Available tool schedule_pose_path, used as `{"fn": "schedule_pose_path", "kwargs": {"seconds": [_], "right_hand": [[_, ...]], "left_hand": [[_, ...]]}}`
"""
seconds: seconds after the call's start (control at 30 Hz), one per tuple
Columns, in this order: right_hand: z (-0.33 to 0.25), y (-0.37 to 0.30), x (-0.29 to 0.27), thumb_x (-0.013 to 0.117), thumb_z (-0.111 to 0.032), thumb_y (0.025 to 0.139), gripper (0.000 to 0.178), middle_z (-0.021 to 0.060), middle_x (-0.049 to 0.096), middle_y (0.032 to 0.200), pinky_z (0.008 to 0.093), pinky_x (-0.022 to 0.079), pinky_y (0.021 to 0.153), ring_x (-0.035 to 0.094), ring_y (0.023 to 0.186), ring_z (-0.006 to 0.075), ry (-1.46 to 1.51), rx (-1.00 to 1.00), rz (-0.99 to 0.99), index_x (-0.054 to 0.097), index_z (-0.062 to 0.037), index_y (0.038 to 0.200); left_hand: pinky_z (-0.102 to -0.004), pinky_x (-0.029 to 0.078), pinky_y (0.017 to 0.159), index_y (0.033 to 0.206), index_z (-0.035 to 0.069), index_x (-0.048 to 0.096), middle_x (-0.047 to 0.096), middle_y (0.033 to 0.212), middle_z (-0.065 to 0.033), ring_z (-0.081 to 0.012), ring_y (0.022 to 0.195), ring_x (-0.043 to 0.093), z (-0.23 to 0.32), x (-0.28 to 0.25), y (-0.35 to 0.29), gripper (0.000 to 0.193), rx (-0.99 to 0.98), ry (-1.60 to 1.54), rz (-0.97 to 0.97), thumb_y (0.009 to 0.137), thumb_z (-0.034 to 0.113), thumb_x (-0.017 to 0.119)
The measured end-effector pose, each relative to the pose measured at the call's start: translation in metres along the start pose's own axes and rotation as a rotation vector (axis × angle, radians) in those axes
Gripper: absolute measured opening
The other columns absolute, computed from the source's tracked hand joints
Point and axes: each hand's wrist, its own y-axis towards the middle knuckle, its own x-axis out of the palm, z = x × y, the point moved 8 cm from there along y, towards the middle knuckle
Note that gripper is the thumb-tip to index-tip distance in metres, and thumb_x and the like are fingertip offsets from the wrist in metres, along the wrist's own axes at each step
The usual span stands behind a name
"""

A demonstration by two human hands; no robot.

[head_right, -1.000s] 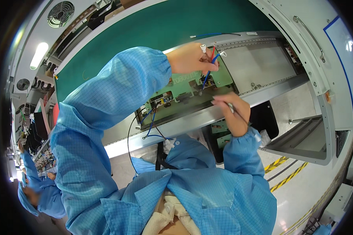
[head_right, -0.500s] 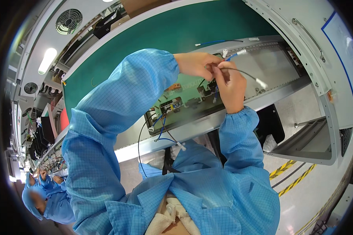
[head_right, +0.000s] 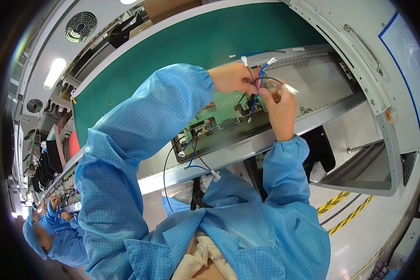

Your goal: The recorder is assembling and connecting wires to a green circuit board on a production line.

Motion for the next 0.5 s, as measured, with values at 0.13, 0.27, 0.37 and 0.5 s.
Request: {"fn": "schedule_pose_path", "kwargs": {"seconds": [0.13,0.27,0.37,0.5], "right_hand": [[0.011,-0.009,0.018,0.063,-0.008,0.083,0.019,-0.0033,0.053,0.067,0.0166,0.034,0.052,0.046,0.058,0.0026,0.077,0.225,-0.192,0.062,0.0006,0.100],[0.009,-0.009,0.032,0.063,-0.010,0.084,0.021,-0.0021,0.057,0.070,0.0180,0.036,0.052,0.047,0.059,0.0024,0.123,0.246,-0.260,0.064,-0.0006,0.102],[0.016,-0.012,0.034,0.063,-0.010,0.084,0.018,-0.0012,0.060,0.072,0.0186,0.038,0.053,0.049,0.061,0.0030,0.082,0.306,-0.312,0.064,0.0004,0.099],[0.029,-0.011,0.033,0.063,-0.010,0.084,0.017,-0.0009,0.061,0.072,0.0192,0.040,0.054,0.050,0.061,0.0042,0.130,0.278,-0.265,0.063,0.0015,0.095]], "left_hand": [[-0.0296,0.046,0.065,0.090,0.000,0.065,0.063,0.078,-0.0087,-0.0165,0.070,0.057,-0.003,-0.002,0.000,0.023,0.044,0.101,0.087,0.082,0.022,0.064],[-0.0321,0.047,0.067,0.086,0.001,0.064,0.064,0.079,-0.0099,-0.0197,0.074,0.060,-0.008,0.001,-0.001,0.024,0.006,-0.037,0.099,0.078,0.024,0.065],[-0.0339,0.048,0.067,0.082,0.001,0.064,0.065,0.078,-0.0118,-0.0236,0.075,0.063,-0.008,-0.001,-0.005,0.029,-0.061,0.049,0.134,0.073,0.028,0.068],[-0.0322,0.047,0.074,0.093,0.001,0.064,0.065,0.085,-0.0106,-0.0183,0.080,0.060,0.003,-0.005,-0.012,0.036,-0.098,0.026,0.064,0.077,0.032,0.068]]}}
